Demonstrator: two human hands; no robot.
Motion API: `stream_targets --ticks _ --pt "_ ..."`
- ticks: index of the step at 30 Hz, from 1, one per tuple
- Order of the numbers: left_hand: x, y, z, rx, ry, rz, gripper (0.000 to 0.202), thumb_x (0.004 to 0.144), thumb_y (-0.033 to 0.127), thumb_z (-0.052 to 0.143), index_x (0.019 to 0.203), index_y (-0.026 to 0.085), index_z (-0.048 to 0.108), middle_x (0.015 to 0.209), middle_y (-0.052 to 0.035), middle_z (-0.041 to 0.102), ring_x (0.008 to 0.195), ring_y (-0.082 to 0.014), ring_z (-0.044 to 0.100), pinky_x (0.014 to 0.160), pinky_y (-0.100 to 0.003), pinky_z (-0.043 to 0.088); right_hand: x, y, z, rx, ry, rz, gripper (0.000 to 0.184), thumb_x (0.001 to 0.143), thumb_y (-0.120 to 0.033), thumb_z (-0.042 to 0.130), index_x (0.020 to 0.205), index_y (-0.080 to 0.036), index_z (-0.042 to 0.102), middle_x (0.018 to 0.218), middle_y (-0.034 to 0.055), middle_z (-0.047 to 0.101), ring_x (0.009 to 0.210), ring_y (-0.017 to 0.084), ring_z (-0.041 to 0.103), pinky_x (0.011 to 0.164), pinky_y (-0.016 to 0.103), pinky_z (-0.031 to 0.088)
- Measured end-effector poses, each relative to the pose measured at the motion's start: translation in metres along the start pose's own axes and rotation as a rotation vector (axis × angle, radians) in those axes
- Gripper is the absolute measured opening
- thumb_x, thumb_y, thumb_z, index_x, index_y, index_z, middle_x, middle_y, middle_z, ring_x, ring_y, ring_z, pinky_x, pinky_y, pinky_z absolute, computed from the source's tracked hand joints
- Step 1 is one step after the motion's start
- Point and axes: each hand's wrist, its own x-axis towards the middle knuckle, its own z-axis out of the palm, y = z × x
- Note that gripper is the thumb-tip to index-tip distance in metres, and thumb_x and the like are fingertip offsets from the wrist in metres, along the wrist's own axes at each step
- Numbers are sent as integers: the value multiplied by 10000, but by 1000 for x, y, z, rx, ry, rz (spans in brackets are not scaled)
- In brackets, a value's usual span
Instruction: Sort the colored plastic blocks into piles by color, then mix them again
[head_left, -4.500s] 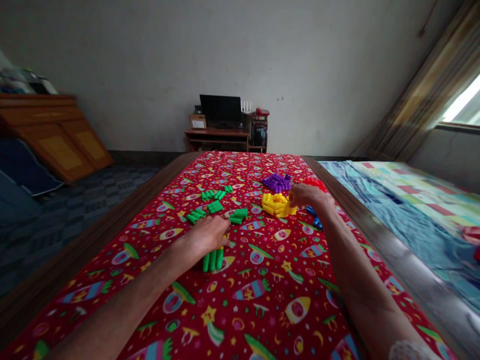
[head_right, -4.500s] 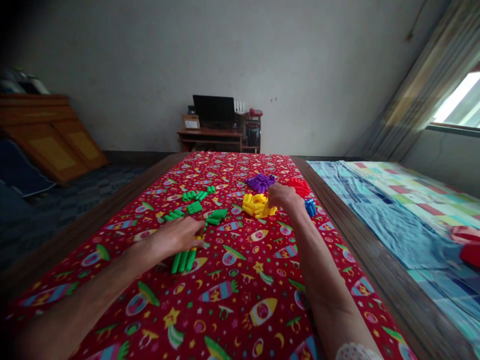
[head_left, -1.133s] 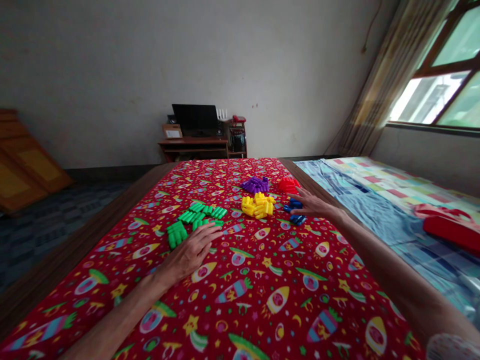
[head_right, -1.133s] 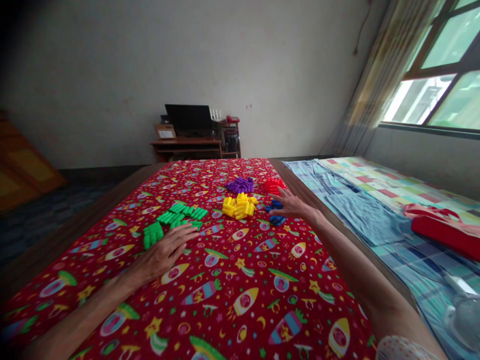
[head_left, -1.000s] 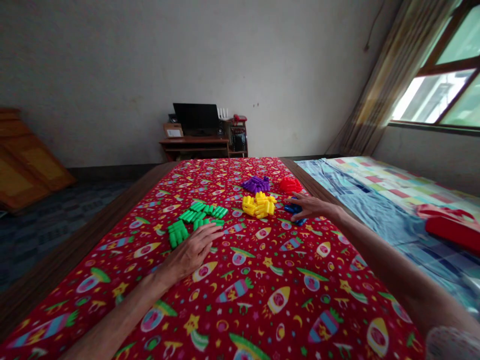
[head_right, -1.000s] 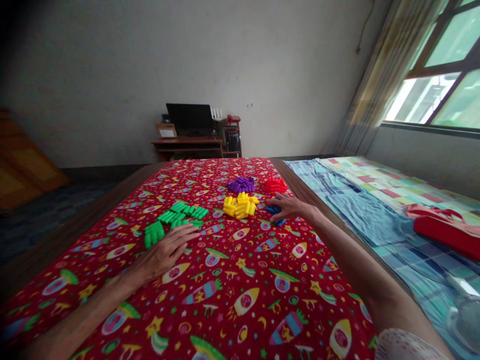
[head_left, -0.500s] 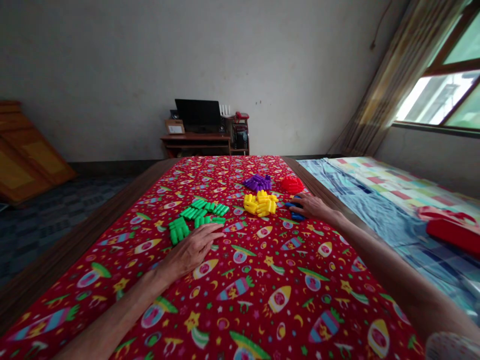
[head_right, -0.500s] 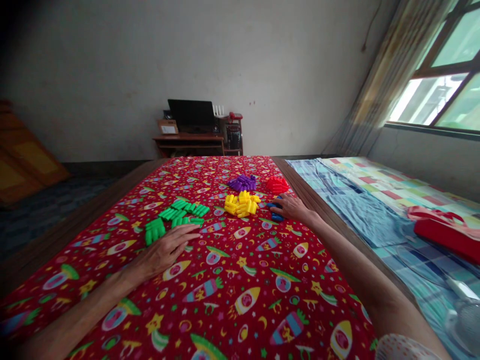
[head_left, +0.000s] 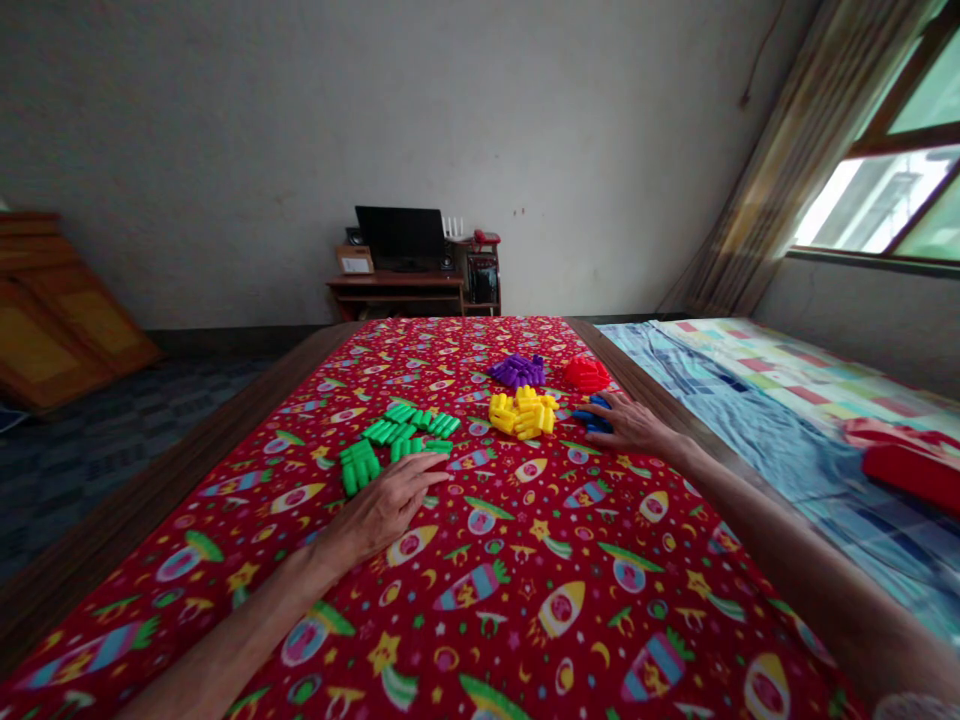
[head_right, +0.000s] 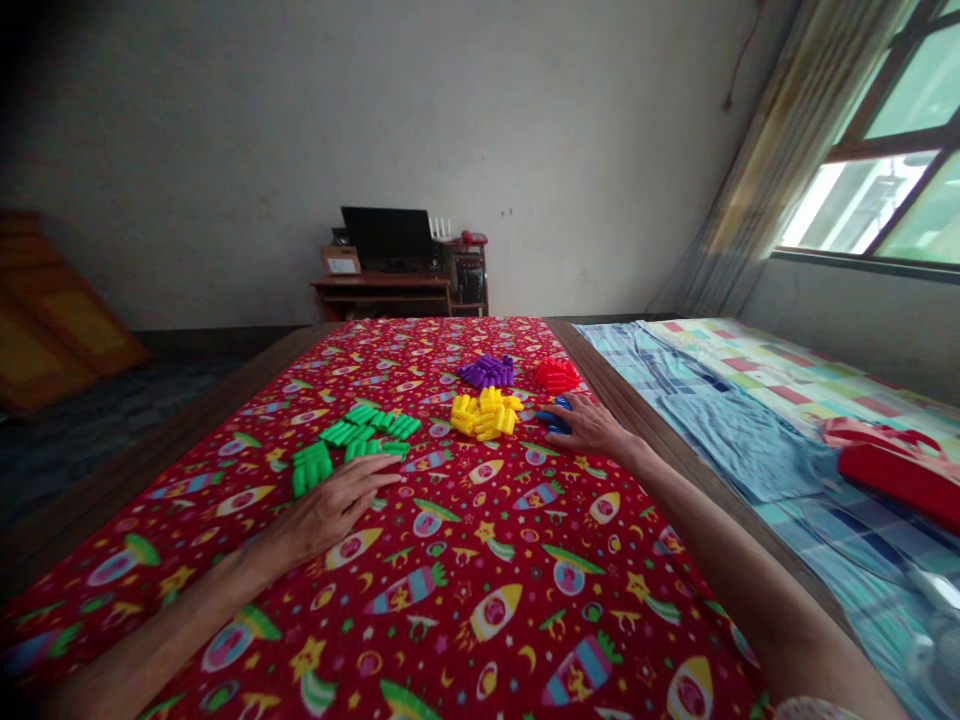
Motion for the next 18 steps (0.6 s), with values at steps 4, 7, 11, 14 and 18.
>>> stream_targets --ticks 4,7,11,14,18 --pt "1 2 -2 -6 -2 -5 368 924 142 390 1176 237 641 1333 -62 590 1268 -204 510 1077 -401 450 3 -1 9 -23 103 28 533 900 -575 461 1339 -289 556 1315 150 510 1145 337 532 916 483 476" --pt "1 4 -3 -8 -3 -9 369 930 148 388 1183 243 638 1332 -62 589 1267 -204 511 1076 -408 453 4 -3 12 -25 118 34 521 904 -566 454 1322 -277 569 1320 157 505 1138 333 535 910 481 479" --pt "2 5 -4 0 1 -11 364 937 145 380 1174 240 640 1322 -58 595 1264 -197 512 1073 -400 455 1 -1 5 -19 160 12 547 918 -594 398 1348 -285 536 1327 149 516 1201 335 502 1000 524 410" --pt "1 5 -3 1 8 -7 359 940 144 373 1159 233 644 1307 -62 604 1253 -194 522 1066 -397 460 -4 9 0 40 292 117 567 964 -544 274 1375 -224 499 1403 164 469 1325 333 404 1067 524 353" --pt "0 1 -1 3 -1 0 355 941 148 380 1169 235 638 1326 -62 592 1268 -193 508 1073 -392 451 -16 25 10 174 362 378 576 985 -462 159 1364 -177 487 1396 166 499 1368 314 374 1073 509 367"
